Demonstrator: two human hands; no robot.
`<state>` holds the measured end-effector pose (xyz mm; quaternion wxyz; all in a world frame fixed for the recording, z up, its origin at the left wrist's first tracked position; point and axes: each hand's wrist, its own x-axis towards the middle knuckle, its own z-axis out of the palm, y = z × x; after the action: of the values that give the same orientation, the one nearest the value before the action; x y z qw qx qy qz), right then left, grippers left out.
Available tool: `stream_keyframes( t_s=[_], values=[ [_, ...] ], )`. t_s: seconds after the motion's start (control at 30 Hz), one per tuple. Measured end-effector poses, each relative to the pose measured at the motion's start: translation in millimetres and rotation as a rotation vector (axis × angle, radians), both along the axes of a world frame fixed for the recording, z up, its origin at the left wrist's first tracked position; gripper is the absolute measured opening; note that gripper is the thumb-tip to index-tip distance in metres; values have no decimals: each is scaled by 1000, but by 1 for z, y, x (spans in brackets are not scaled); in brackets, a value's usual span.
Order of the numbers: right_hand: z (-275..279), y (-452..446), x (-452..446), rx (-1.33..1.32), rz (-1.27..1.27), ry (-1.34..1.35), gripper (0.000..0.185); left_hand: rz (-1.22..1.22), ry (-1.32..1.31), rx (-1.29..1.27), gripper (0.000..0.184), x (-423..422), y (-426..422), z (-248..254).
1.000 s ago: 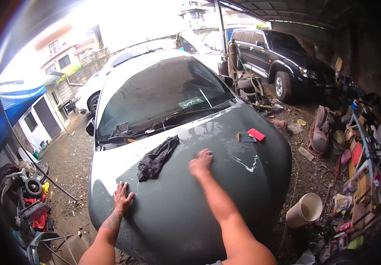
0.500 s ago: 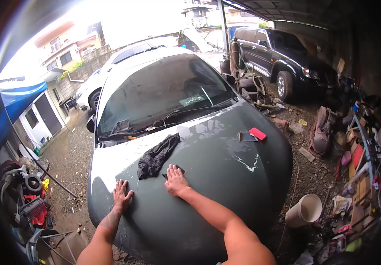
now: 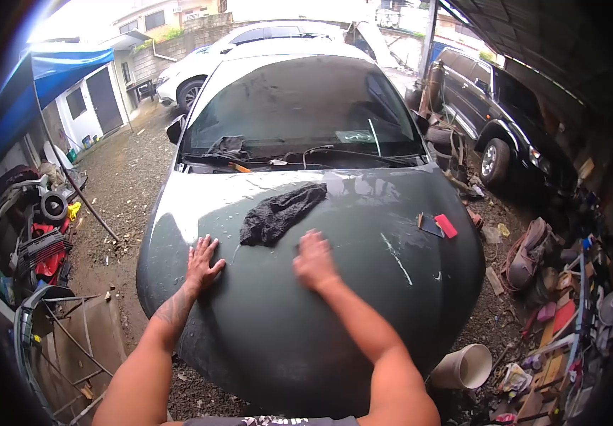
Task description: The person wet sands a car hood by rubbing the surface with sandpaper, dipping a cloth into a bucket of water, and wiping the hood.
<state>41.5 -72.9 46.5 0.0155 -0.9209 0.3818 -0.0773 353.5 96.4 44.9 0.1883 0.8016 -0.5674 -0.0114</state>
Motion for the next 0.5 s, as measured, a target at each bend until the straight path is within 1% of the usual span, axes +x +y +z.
stream_keyframes(
  t_s=[0.07, 0.1, 0.13, 0.17, 0.2, 0.23, 0.3, 0.33, 0.4, 0.43, 0.47, 0.5],
  values=[
    [0, -74, -34, -22, -396, -79, 69, -5, -14, 11, 73, 0, 0, 1],
    [-5, -101, -45, 34, -531, -145, 69, 3, -13, 19, 73, -1, 1, 2],
    [3, -114, -49, 84, -663, -210, 68, 11, -8, 21, 73, -1, -1, 2],
    [-4, -111, -32, 73, -687, -106, 68, 13, -8, 17, 73, 0, -2, -1],
    [12, -82, -11, 96, -607, -46, 68, 7, -10, 17, 73, 2, -2, 1],
    [-7, -53, 7, 7, -362, -106, 68, 3, -1, 12, 73, 1, -2, 1],
    [-15, 8, 33, 47, 14, -71, 67, 9, 11, 0, 72, -2, -3, -1],
    [-11, 1, 28, 48, 19, -73, 67, 8, 6, 10, 73, -2, -2, -2],
    [7, -40, -3, 131, -174, -117, 67, 13, -12, 19, 73, 1, -3, -2],
    [2, -78, -27, 43, -366, -89, 66, 13, -8, 21, 73, 1, -4, -3],
    [-19, -124, -58, 47, -486, -126, 66, 12, -7, 23, 74, 2, -4, -3],
    [-7, -136, -68, 46, -607, -162, 66, 15, 8, 21, 74, 0, -3, -2]
  ],
)
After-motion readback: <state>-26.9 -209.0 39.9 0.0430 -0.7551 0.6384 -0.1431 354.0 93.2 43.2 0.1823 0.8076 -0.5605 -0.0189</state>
